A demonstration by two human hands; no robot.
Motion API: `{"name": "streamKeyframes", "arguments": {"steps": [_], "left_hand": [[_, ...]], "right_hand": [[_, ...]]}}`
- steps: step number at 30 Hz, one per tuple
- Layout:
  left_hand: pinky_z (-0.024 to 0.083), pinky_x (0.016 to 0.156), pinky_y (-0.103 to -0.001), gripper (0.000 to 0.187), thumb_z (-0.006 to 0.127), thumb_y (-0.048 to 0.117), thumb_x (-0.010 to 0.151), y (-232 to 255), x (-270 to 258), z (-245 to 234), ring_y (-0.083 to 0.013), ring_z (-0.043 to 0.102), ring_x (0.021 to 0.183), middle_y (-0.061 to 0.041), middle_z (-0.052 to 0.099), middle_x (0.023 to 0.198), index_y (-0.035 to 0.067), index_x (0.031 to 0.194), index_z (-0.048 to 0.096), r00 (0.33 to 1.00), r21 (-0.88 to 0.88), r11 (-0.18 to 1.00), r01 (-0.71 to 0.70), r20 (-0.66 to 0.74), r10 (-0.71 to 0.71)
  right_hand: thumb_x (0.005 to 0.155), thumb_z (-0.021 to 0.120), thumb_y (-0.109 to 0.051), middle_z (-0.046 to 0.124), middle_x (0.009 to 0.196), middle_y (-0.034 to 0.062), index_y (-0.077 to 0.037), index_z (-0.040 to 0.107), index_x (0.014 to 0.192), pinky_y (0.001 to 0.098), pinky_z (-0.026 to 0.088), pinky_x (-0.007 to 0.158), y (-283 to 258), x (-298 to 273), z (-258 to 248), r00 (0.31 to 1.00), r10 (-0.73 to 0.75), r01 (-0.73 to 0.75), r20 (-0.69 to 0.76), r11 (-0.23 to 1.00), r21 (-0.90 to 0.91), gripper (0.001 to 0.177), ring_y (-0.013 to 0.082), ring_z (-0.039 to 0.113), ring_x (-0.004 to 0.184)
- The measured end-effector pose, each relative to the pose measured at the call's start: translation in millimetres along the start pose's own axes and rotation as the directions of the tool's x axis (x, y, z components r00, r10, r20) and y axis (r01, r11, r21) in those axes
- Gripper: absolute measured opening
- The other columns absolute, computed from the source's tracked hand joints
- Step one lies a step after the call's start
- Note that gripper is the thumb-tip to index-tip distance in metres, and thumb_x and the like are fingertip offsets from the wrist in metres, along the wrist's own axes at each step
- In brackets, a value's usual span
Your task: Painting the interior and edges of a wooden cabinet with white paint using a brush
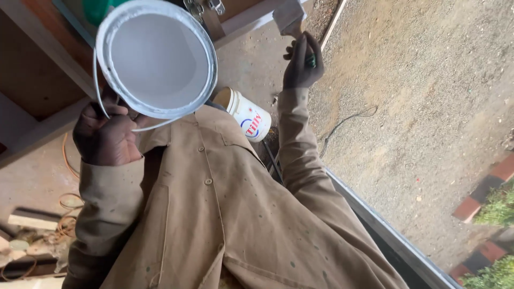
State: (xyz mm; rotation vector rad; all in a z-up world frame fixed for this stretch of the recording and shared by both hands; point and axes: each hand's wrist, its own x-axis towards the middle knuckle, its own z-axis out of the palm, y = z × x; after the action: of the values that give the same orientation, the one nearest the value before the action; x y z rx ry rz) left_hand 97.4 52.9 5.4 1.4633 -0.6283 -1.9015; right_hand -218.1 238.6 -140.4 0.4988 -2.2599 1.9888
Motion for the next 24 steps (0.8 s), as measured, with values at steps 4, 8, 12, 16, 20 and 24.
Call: {"name": "streamKeyframes", "arguments": {"steps": [4,8,12,16,20,24], "left_hand": [[0.068,0.077,-0.049,0.021,0.053,-0.009,0.06,12,5,-7,-0.0257,0.064,0.086,-0.009,0.067,0.09,0.008,0.071,0.058,1.0,0.053,0.998,0.015,0.01,-0.016],[0.046,0.054,-0.031,0.019,0.057,-0.01,0.061,-11,20,-29,-0.0222,0.057,0.063,-0.011,0.055,0.067,0.005,0.072,0.06,0.998,0.028,0.998,-0.055,-0.013,0.056],[0.063,0.068,-0.042,0.019,0.053,-0.007,0.058,13,22,-25,-0.0241,0.059,0.077,-0.011,0.054,0.072,0.007,0.071,0.057,1.0,0.075,0.997,0.017,0.013,-0.018],[0.07,0.077,-0.045,0.017,0.055,-0.005,0.061,29,26,-31,-0.0229,0.065,0.08,-0.007,0.058,0.074,0.008,0.071,0.058,0.999,0.13,0.991,0.031,0.026,-0.035],[0.073,0.076,-0.047,0.016,0.053,-0.003,0.058,43,35,-30,-0.0242,0.064,0.078,-0.01,0.055,0.07,0.007,0.069,0.057,0.998,0.161,0.985,0.065,-0.003,-0.065],[0.065,0.068,-0.035,0.015,0.065,0.0,0.06,34,38,-37,-0.018,0.068,0.076,-0.004,0.065,0.075,0.012,0.069,0.061,1.0,0.195,0.981,-0.021,0.022,0.017]], "right_hand": [[0.088,0.075,-0.016,0.079,0.075,0.0165,-0.003,0.077,0.103,0.0283,0.064,0.047,-9,12,17,0.898,0.371,-0.392,-0.235,0.918,-0.051,0.02,0.0179,0.073,0.06],[0.091,0.075,-0.017,0.082,0.083,0.0172,-0.003,0.077,0.103,0.0253,0.065,0.042,9,5,-3,0.943,0.182,-0.217,-0.28,0.971,-0.098,0.018,0.0159,0.075,0.059],[0.088,0.076,-0.015,0.08,0.072,0.0165,-0.002,0.079,0.1,0.0303,0.065,0.044,16,8,11,0.942,0.282,-0.299,-0.18,0.951,-0.079,0.018,0.0195,0.074,0.055],[0.089,0.076,-0.017,0.081,0.079,0.0187,-0.002,0.077,0.104,0.0285,0.066,0.043,14,3,14,0.931,0.257,-0.282,-0.258,0.957,-0.063,0.021,0.0192,0.075,0.057],[0.087,0.077,-0.019,0.081,0.074,0.0145,-0.007,0.079,0.1,0.0276,0.067,0.042,17,-11,24,0.949,0.221,-0.265,-0.226,0.945,-0.192,0.017,0.0178,0.076,0.055],[0.09,0.076,-0.01,0.078,0.075,0.0206,0.002,0.076,0.103,0.0258,0.062,0.043,-63,-34,47,0.93,0.234,-0.242,-0.283,0.97,0.009,0.017,0.0187,0.072,0.055]]}}
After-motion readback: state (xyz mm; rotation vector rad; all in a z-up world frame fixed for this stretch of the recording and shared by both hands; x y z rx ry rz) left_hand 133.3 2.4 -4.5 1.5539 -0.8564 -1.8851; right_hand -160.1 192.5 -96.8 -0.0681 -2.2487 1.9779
